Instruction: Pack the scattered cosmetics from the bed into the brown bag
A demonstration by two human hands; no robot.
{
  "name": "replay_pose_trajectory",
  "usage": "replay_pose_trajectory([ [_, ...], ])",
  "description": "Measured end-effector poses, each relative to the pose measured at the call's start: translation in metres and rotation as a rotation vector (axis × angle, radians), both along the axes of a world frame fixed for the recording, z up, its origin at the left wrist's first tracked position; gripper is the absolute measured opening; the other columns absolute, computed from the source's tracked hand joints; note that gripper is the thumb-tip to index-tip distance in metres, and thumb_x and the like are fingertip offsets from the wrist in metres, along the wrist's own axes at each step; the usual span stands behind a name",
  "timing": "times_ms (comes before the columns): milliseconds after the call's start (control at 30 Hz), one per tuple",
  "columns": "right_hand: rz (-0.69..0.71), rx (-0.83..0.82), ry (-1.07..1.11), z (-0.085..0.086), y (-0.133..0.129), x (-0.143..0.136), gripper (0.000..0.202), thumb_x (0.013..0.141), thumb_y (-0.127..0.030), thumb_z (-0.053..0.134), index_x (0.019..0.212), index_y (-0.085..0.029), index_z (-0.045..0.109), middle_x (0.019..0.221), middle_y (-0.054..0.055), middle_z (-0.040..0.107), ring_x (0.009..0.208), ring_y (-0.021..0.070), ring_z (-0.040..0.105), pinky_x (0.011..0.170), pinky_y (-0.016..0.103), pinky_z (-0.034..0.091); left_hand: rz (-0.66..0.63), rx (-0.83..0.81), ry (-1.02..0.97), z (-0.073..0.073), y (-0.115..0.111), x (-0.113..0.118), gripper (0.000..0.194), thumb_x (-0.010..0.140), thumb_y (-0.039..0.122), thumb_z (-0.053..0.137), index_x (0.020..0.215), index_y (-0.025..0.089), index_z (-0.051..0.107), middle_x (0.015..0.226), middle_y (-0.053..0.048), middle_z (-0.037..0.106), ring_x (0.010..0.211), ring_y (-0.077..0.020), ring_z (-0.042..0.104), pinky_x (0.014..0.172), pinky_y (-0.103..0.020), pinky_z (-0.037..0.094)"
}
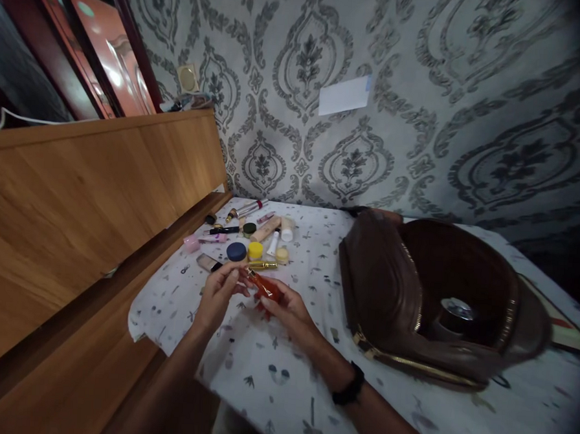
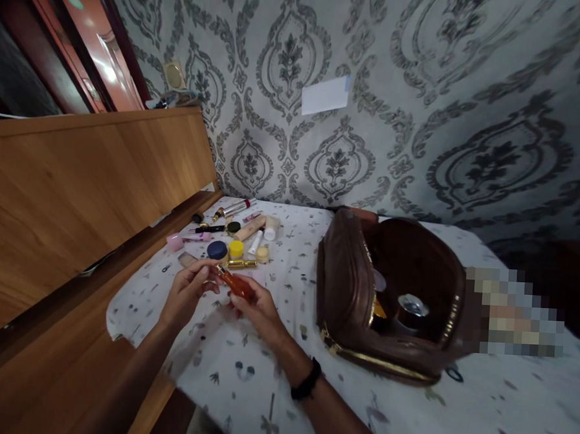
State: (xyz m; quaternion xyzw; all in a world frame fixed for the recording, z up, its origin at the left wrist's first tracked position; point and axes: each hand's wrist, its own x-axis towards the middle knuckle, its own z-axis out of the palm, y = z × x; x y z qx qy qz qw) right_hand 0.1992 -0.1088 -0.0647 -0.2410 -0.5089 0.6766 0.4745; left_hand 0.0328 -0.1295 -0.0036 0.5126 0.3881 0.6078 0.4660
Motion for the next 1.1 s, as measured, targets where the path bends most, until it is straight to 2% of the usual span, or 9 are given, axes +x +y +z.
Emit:
replay_pose_trajectory([
  [100, 0.009, -0.009, -0.007, 0.001, -0.001, 0.000, 0.058, 0.076, -0.046, 0.079, 0.125, -0.019, 0.061, 0.095, 0.004, 0.069, 0.071, 0.0140, 0.062, 0.056, 0.024, 0.047, 0.009, 0.005, 0.012, -0.001, -0.001, -0.002, 0.034, 0.082, 0.043, 0.072, 0.101, 0.016, 0.073, 0.084, -0.005, 0.068, 0.073, -0.0148, 0.065, 0.060, -0.024, 0.055],
  [233, 0.033, -0.013, -0.042, 0.000, -0.001, 0.001, 0.060, 0.078, -0.048, 0.078, 0.127, -0.017, 0.060, 0.088, 0.003, 0.067, 0.066, 0.0116, 0.060, 0.058, 0.024, 0.047, 0.035, 0.018, 0.129, 0.002, -0.001, -0.003, 0.035, 0.080, 0.042, 0.073, 0.104, 0.016, 0.073, 0.077, -0.003, 0.066, 0.068, -0.0136, 0.063, 0.055, -0.022, 0.051],
  [467, 0.024, 0.039, -0.106, 0.001, -0.003, 0.001, 0.058, 0.082, -0.045, 0.073, 0.130, -0.016, 0.059, 0.092, 0.004, 0.068, 0.065, 0.0104, 0.058, 0.058, 0.024, 0.045, 0.100, 0.000, 0.181, 0.002, 0.003, -0.007, 0.031, 0.075, 0.044, 0.077, 0.080, 0.013, 0.071, 0.060, 0.000, 0.063, 0.054, -0.0108, 0.057, 0.050, -0.021, 0.048],
  [633, 0.024, 0.030, -0.117, 0.004, -0.004, 0.001, 0.060, 0.080, -0.046, 0.074, 0.130, -0.016, 0.059, 0.093, 0.004, 0.068, 0.064, 0.0102, 0.059, 0.057, 0.024, 0.045, 0.113, -0.037, 0.164, -0.001, 0.005, -0.007, 0.033, 0.071, 0.045, 0.079, 0.070, 0.014, 0.066, 0.055, 0.001, 0.063, 0.048, -0.0107, 0.056, 0.046, -0.022, 0.048],
  [767, 0.032, 0.014, -0.083, 0.003, -0.004, 0.001, 0.056, 0.080, -0.055, 0.072, 0.118, -0.015, 0.065, 0.079, 0.000, 0.064, 0.055, 0.0090, 0.058, 0.050, 0.022, 0.041, 0.123, -0.013, 0.130, -0.005, 0.008, -0.009, 0.032, 0.071, 0.044, 0.080, 0.078, 0.013, 0.074, 0.056, 0.001, 0.063, 0.049, -0.0105, 0.057, 0.047, -0.022, 0.048],
  [867, 0.057, -0.054, -0.055, 0.001, -0.004, 0.001, 0.058, 0.082, -0.064, 0.064, 0.113, -0.015, 0.063, 0.067, -0.002, 0.062, 0.045, 0.0096, 0.055, 0.041, 0.021, 0.037, 0.089, 0.017, 0.130, -0.006, 0.009, -0.011, 0.031, 0.073, 0.042, 0.080, 0.085, 0.014, 0.078, 0.057, 0.000, 0.063, 0.051, -0.0106, 0.058, 0.049, -0.022, 0.048],
  [1000, 0.061, -0.185, -0.038, 0.001, -0.004, 0.001, 0.064, 0.080, -0.076, 0.054, 0.102, -0.015, 0.060, 0.054, -0.002, 0.061, 0.034, 0.0098, 0.047, 0.033, 0.020, 0.031, 0.024, 0.059, 0.155, -0.003, 0.009, -0.012, 0.029, 0.075, 0.040, 0.079, 0.089, 0.015, 0.078, 0.065, -0.002, 0.066, 0.055, -0.0122, 0.061, 0.052, -0.024, 0.050],
  [1100, 0.035, -0.221, -0.043, 0.005, -0.005, 0.001, 0.065, 0.079, -0.078, 0.053, 0.097, -0.015, 0.059, 0.050, -0.003, 0.059, 0.031, 0.0092, 0.045, 0.030, 0.019, 0.026, -0.002, 0.040, 0.153, -0.001, 0.009, -0.010, 0.035, 0.076, 0.043, 0.078, 0.097, 0.015, 0.075, 0.069, -0.002, 0.069, 0.058, -0.0137, 0.064, 0.053, -0.025, 0.051],
])
